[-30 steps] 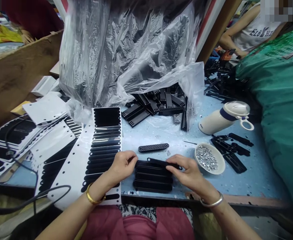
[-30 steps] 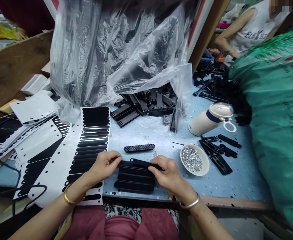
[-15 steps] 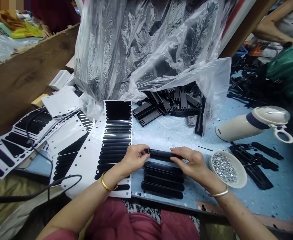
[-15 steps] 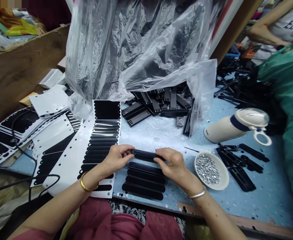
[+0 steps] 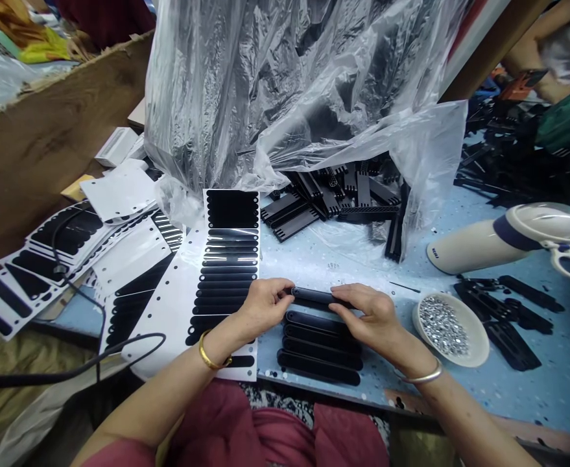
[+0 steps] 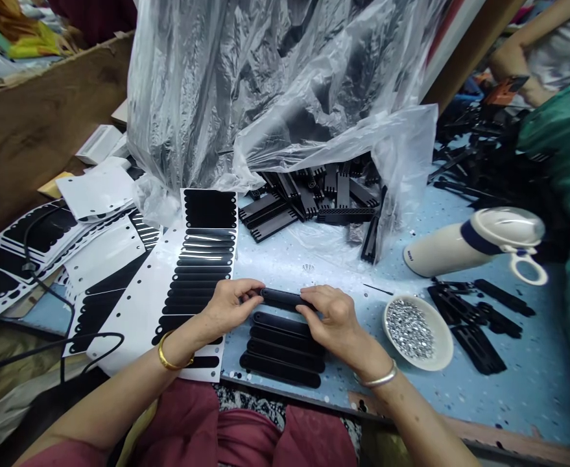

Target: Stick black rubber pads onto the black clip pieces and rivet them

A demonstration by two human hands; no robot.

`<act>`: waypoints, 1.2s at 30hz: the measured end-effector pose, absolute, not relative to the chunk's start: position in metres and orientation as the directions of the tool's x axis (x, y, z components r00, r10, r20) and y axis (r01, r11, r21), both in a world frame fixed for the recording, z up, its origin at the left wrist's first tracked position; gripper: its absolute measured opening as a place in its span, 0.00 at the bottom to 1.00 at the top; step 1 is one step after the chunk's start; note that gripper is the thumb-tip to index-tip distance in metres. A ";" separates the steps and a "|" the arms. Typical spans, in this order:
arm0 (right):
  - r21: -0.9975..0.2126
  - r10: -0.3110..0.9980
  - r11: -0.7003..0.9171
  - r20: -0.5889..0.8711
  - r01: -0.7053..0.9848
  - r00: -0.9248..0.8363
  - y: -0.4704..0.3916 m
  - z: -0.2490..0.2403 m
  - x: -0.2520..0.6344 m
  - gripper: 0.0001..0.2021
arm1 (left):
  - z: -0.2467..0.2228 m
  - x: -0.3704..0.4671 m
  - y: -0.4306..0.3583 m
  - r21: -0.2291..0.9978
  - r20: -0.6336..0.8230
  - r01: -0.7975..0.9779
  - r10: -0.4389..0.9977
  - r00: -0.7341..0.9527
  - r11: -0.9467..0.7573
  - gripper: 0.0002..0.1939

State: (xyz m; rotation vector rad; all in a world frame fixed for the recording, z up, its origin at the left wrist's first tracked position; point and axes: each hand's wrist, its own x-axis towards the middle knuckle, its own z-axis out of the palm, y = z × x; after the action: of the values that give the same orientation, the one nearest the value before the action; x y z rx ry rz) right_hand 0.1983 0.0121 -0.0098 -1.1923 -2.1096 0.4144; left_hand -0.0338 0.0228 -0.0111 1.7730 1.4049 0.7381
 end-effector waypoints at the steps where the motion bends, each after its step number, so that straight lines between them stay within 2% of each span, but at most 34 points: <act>1: -0.561 0.846 0.531 0.393 0.635 -0.360 0.012 -0.010 0.198 0.06 | -0.011 -0.034 0.023 0.828 -0.004 0.546 0.972 0.235 -0.129 0.11; 10: -0.556 0.846 0.532 0.386 0.638 -0.369 0.012 -0.013 0.197 0.06 | -0.013 -0.034 0.022 0.822 0.046 0.541 0.967 0.250 -0.179 0.11; 17: -0.596 0.858 0.513 0.386 0.618 -0.339 0.010 -0.010 0.200 0.05 | -0.010 -0.034 0.024 0.822 0.034 0.540 0.963 0.266 -0.178 0.10; 30: -0.549 0.845 0.533 0.387 0.644 -0.369 0.013 -0.013 0.197 0.06 | -0.010 -0.034 0.024 0.827 0.016 0.539 0.966 0.256 -0.156 0.10; 36: -0.563 0.853 0.521 0.376 0.642 -0.362 0.014 -0.013 0.197 0.06 | -0.012 -0.035 0.023 0.822 0.014 0.548 0.967 0.256 -0.157 0.11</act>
State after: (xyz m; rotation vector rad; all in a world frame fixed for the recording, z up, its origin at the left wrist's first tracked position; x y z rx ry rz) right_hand 0.1969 0.0137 -0.0127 -1.2107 -2.1211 0.4254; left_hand -0.0346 0.0230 -0.0124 1.8118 1.3834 0.7406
